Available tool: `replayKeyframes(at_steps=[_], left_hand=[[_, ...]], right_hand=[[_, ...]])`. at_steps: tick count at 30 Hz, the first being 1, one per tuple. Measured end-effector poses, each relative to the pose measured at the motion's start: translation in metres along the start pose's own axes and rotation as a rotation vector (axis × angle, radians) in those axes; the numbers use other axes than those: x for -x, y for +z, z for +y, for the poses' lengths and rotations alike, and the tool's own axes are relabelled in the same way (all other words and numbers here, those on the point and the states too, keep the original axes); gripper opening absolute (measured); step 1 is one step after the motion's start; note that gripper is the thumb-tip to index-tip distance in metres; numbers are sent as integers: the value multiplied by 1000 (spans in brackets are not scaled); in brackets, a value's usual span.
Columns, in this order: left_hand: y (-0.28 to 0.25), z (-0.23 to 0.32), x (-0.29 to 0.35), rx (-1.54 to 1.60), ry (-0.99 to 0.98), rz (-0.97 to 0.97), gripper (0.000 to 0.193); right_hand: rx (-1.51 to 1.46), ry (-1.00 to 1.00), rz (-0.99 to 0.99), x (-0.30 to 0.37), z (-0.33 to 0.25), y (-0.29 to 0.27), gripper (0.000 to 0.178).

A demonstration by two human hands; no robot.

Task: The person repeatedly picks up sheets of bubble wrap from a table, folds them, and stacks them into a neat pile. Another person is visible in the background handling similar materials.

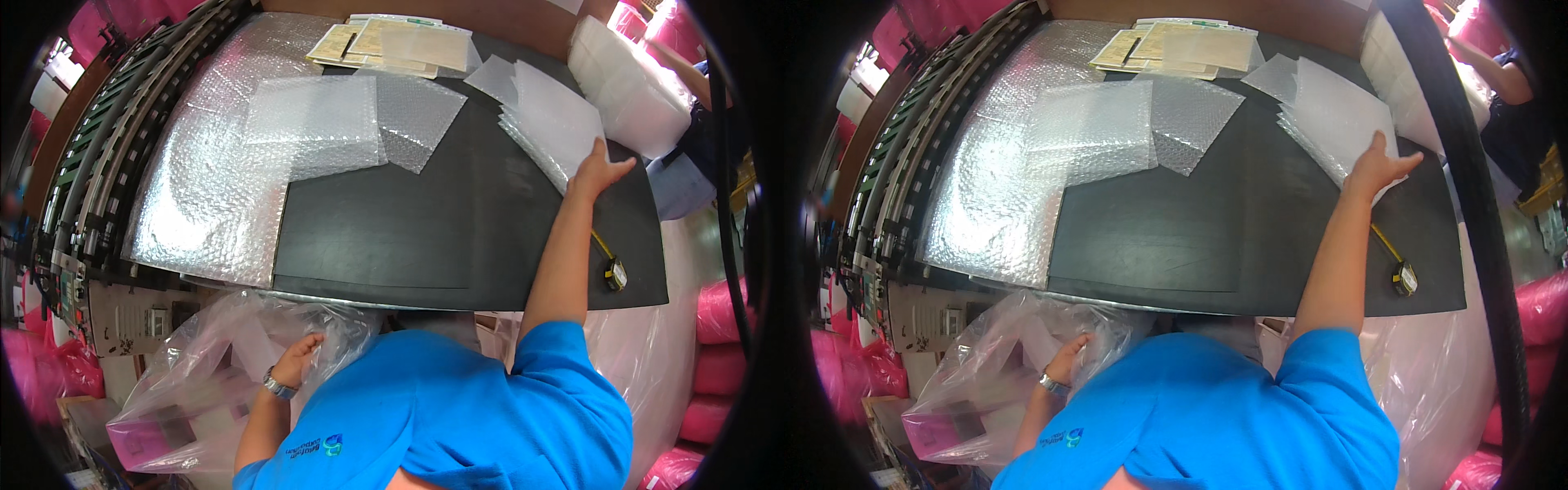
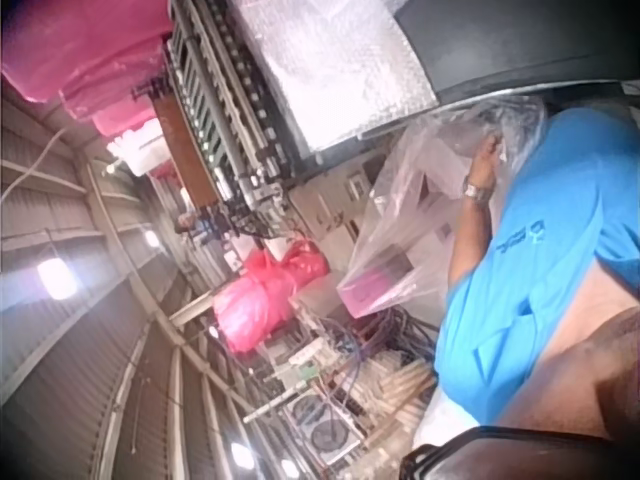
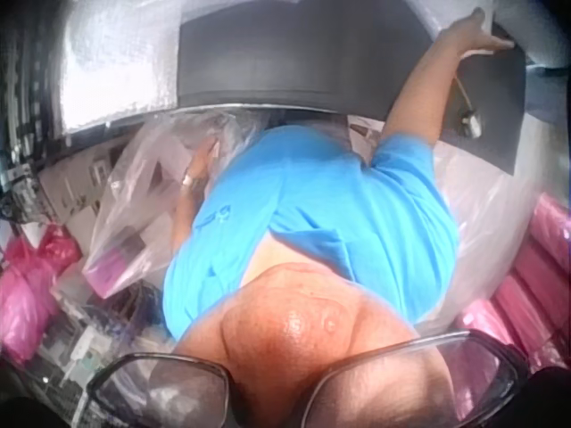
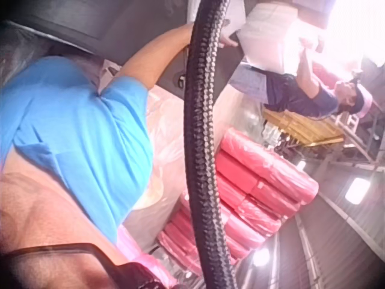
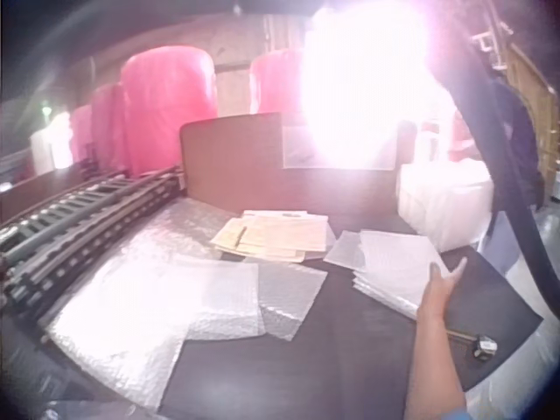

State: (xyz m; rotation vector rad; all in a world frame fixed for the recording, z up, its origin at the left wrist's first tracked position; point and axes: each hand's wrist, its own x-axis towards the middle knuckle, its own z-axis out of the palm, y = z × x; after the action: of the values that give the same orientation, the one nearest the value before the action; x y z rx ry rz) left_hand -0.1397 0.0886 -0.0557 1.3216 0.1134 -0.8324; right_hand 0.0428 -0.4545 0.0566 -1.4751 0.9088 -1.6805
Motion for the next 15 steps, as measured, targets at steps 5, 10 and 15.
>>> replayKeyframes(at_steps=[5, 10, 15], left_hand=[[10, -8, -33, -549, 74, -74, 34], [43, -2, -46, -76, 116, -225, 45], [60, 34, -46, -525, 522, -432, 68]], right_hand=[[-122, 116, -1289, 96, -56, 21, 73], [281, -530, -1455, 190, -88, 66, 87], [390, -689, -1579, 253, -101, 72, 87]])
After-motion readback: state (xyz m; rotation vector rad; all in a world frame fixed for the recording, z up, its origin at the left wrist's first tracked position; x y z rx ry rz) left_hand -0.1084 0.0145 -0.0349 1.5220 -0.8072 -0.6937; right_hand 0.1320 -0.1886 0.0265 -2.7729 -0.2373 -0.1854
